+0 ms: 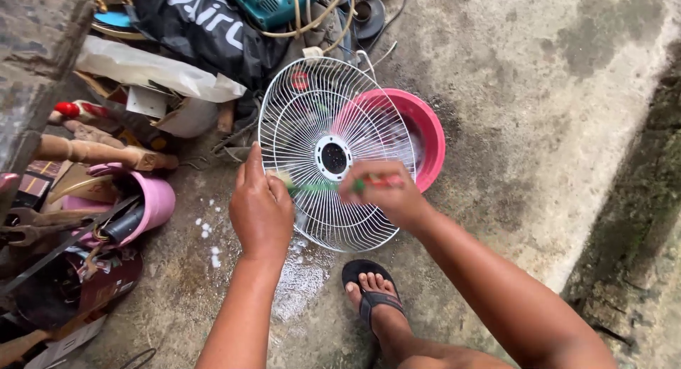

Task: Cleaning a metal fan grill using a brush and soapy water in a workshop environment.

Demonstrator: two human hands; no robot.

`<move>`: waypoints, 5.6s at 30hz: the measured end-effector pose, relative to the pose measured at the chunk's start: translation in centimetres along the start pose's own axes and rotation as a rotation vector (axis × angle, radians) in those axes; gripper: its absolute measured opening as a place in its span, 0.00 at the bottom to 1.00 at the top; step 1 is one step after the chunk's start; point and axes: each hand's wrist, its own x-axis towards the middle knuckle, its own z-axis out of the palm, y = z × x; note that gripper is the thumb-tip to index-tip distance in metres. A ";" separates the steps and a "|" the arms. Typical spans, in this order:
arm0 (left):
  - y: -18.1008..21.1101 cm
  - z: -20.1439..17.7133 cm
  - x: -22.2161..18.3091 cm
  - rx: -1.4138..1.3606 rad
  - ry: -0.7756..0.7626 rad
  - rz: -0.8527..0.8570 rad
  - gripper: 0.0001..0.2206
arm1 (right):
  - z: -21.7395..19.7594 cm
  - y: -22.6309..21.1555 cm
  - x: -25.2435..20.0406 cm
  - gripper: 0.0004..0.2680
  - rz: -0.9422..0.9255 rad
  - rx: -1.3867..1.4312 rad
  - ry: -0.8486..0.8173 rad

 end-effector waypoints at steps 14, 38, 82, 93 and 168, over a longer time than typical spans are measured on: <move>0.5 -0.9 -0.4 0.011 -0.046 -0.047 0.19 | -12.6 5.4 2.2 0.07 0.312 -0.884 0.398; 1.3 0.7 0.1 0.003 0.008 0.028 0.20 | -13.1 2.9 1.9 0.04 0.587 -0.782 0.273; -4.0 1.8 -3.7 -0.088 -0.085 -0.240 0.22 | -5.1 2.2 -2.9 0.10 0.050 -0.544 -0.049; -2.3 2.0 -2.9 -0.195 -0.059 -0.280 0.24 | -3.0 6.7 0.5 0.10 -0.322 -0.739 0.049; -5.8 4.9 -8.6 -0.378 0.048 -0.421 0.24 | -10.0 1.0 1.1 0.04 0.212 -1.222 -0.204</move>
